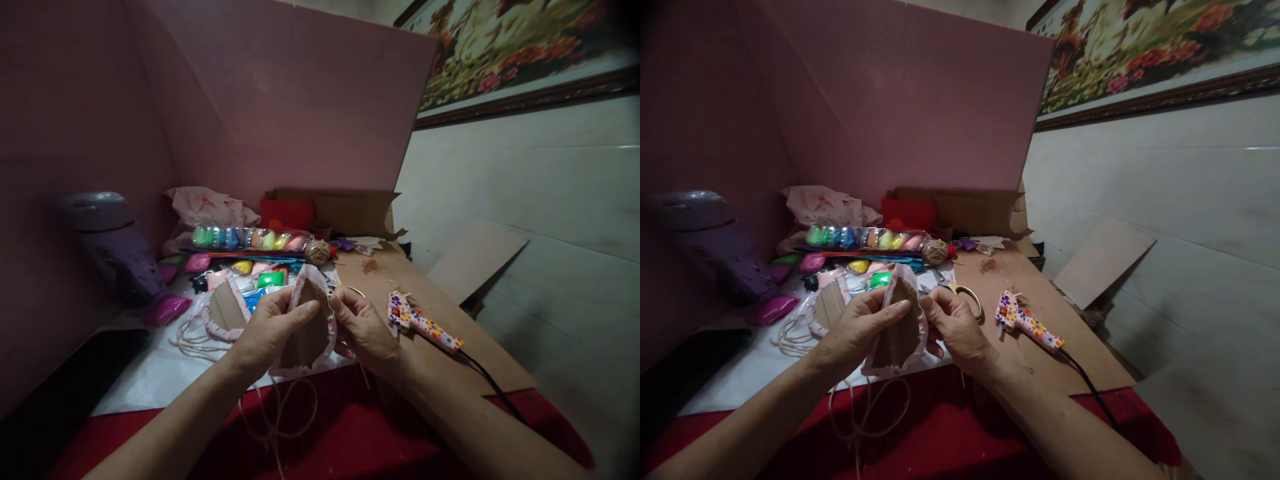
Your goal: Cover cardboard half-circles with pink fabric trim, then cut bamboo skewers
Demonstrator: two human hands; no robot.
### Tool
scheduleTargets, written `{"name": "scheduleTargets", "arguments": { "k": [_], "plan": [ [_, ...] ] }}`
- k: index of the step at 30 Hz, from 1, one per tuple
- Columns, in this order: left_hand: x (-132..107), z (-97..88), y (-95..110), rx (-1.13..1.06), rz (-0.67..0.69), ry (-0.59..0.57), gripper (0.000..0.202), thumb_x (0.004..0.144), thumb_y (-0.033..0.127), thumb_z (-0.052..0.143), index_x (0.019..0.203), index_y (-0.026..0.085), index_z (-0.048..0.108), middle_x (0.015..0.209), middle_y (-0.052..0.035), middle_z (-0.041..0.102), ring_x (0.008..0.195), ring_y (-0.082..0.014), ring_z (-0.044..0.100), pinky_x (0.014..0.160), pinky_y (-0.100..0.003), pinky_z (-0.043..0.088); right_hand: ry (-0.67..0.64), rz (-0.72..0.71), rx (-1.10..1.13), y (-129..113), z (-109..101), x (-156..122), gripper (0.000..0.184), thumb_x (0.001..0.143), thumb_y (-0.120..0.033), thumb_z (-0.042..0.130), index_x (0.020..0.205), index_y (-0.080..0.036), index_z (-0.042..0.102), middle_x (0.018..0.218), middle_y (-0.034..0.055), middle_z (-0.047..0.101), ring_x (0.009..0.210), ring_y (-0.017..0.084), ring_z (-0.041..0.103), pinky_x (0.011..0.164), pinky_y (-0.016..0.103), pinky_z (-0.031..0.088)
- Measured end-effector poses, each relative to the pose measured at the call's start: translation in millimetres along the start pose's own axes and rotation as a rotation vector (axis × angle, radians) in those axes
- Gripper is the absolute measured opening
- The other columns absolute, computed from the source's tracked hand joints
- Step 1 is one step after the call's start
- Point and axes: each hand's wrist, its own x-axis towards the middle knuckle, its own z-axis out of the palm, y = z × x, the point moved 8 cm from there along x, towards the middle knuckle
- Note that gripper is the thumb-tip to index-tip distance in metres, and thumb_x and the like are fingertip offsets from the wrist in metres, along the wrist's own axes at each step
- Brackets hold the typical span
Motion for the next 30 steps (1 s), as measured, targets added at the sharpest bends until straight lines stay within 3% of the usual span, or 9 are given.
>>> {"name": "scheduleTargets", "arguments": {
  "k": [7,10,15,22,26,30],
  "plan": [
    [-0.4,1.8,-3.4,-0.023,-0.006,0.029,0.022,0.073,0.033,0.067,0.085,0.015,0.064,0.072,-0.0017,0.064,0.061,-0.0114,0.058,0.059,-0.023,0.045,0.14,-0.199,-0.39,-10.5,-9.0,-3.8,0.03,0.087,-0.043,0.049,0.069,-0.021,0.041,0.051,-0.0087,0.037,0.039,0.005,0.032,0.036,0.017,0.029],
    [1.0,4.0,-5.1,-0.035,0.006,0.039,0.022,0.074,0.032,0.066,0.086,0.014,0.064,0.073,-0.0019,0.064,0.061,-0.0108,0.057,0.059,-0.022,0.044,0.188,-0.345,-0.648,-19.1,-9.4,-8.2,0.027,0.091,-0.038,0.042,0.07,-0.02,0.041,0.055,-0.0066,0.037,0.045,0.007,0.034,0.043,0.02,0.031],
    [-0.6,6.1,-6.8,-0.048,-0.008,0.083,0.023,0.073,0.033,0.066,0.086,0.014,0.065,0.073,-0.0028,0.065,0.061,-0.0109,0.058,0.057,-0.022,0.044,0.319,-0.631,-1.087,-40.6,2.7,-23.7,0.023,0.091,-0.024,0.039,0.069,-0.021,0.039,0.058,-0.0039,0.041,0.052,0.011,0.04,0.05,0.023,0.033],
    [-5.3,6.9,-5.4,-0.016,-0.025,0.134,0.023,0.071,0.032,0.068,0.081,0.012,0.065,0.07,-0.0033,0.065,0.06,-0.0111,0.057,0.057,-0.022,0.044,0.351,-0.819,-1.455,-43.1,17.8,-28.6,0.023,0.092,-0.021,0.037,0.069,-0.022,0.037,0.058,-0.0004,0.044,0.055,0.015,0.043,0.052,0.026,0.031],
    [-3.1,4.0,-9.4,-0.035,-0.047,0.142,0.023,0.071,0.033,0.068,0.082,0.013,0.064,0.069,-0.0021,0.064,0.058,-0.0104,0.057,0.054,-0.021,0.042,0.344,-0.767,-1.347,-44.6,14.2,-27.4,0.024,0.091,-0.022,0.038,0.067,-0.022,0.037,0.058,-0.0013,0.042,0.054,0.014,0.041,0.051,0.026,0.031],
    [-0.2,6.9,-8.9,-0.153,-0.03,0.07,0.02,0.073,0.032,0.066,0.083,0.015,0.063,0.071,-0.0008,0.065,0.059,-0.0102,0.058,0.058,-0.022,0.045,0.322,-0.445,-0.834,-35.2,-5.7,-15.5,0.031,0.092,-0.035,0.036,0.066,-0.02,0.041,0.055,-0.0042,0.039,0.047,0.01,0.036,0.046,0.022,0.03]
  ]
}}
